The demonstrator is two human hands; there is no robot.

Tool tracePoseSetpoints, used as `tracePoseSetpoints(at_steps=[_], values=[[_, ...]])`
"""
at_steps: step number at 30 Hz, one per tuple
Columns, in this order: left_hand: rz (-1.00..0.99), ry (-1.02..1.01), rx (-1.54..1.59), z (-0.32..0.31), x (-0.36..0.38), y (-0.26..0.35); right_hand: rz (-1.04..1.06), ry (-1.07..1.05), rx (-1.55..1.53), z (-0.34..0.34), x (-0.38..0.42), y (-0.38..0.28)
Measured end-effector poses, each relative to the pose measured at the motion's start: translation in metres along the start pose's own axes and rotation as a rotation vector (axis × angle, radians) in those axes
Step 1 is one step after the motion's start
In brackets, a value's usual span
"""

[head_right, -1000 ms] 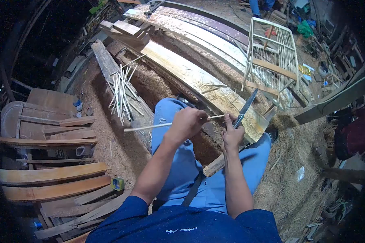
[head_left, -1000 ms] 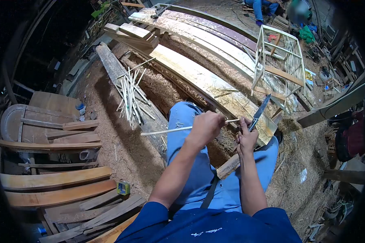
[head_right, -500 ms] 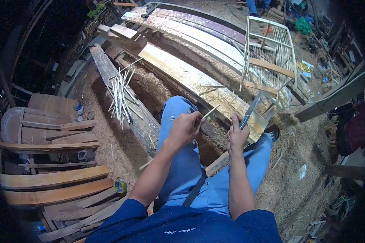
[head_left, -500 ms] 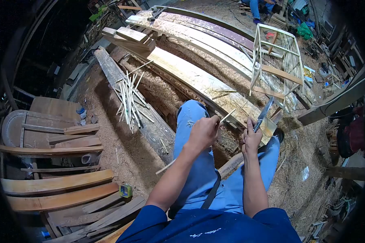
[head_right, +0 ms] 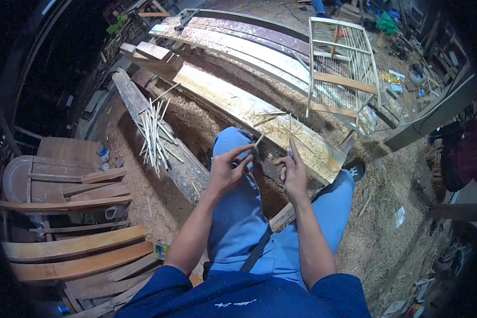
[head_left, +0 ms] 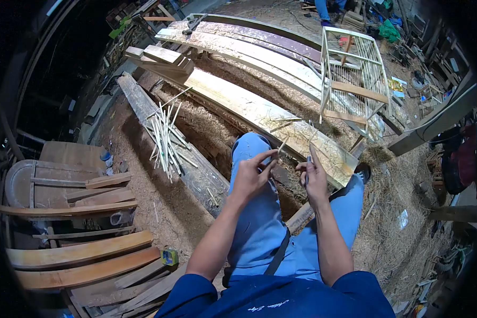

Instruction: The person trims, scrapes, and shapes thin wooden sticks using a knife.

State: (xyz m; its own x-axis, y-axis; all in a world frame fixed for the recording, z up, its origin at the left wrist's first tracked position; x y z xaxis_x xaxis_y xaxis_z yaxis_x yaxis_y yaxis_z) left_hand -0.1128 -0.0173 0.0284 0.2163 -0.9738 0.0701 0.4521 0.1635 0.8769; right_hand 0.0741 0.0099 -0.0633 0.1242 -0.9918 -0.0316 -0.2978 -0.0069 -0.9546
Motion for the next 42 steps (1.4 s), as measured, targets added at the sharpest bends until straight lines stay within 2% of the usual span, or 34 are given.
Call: tracePoseSetpoints(at_steps=[2,4,6,8,11,12,13,15,21,24,28,30,36,42], values=[[-0.005,0.044,-0.113,0.012,0.002,0.004,-0.036,-0.021,0.010,-0.003,0.004,0.003],[0.053,0.049,-0.110,0.023,0.005,0.002,0.047,-0.072,0.147,-0.012,0.003,-0.003],[0.200,0.036,-0.106,0.031,0.008,-0.009,0.080,-0.098,0.097,-0.025,0.009,-0.014],[0.198,0.031,-0.076,0.038,0.012,-0.022,0.064,-0.203,0.123,-0.046,0.016,-0.020],[0.394,-0.072,0.093,0.042,0.019,-0.042,0.169,-0.274,0.315,-0.064,0.026,-0.024],[0.316,-0.087,0.073,0.045,0.014,-0.038,0.187,-0.294,0.354,-0.070,0.028,-0.023],[0.377,-0.129,0.129,0.047,0.017,-0.044,0.205,-0.313,0.394,-0.077,0.031,-0.023],[0.433,-0.169,0.181,0.049,0.021,-0.048,0.377,-0.318,0.493,-0.091,0.032,-0.031],[0.529,-0.167,0.442,0.043,0.033,-0.061,0.298,-0.456,0.773,-0.102,0.025,-0.035],[0.575,-0.183,0.467,0.041,0.034,-0.062,0.252,-0.438,0.927,-0.099,0.026,-0.038],[0.621,-0.082,0.463,0.042,0.043,-0.052,0.335,-0.395,0.870,-0.102,0.024,-0.040],[0.624,-0.058,0.478,0.040,0.043,-0.058,0.406,-0.354,0.736,-0.104,0.022,-0.045],[0.658,0.005,0.598,0.043,0.040,-0.071,0.301,-0.352,0.720,-0.116,0.013,-0.040],[0.709,0.037,0.626,0.054,0.038,-0.078,0.340,-0.340,0.679,-0.129,0.010,-0.030]])
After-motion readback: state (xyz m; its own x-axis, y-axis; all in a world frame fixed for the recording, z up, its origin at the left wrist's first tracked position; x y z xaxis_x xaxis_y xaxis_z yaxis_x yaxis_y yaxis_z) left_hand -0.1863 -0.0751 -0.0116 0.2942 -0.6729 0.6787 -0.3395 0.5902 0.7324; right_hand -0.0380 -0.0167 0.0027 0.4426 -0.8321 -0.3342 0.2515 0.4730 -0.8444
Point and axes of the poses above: each hand's wrist, its own x-axis away from the middle knuckle, its own z-axis out of the back of the hand, y = z × x, the point moved 9 cm from there along -x, towards the middle knuckle, and after that the axes turned 11 degrees about z, right-handed, at the moved point
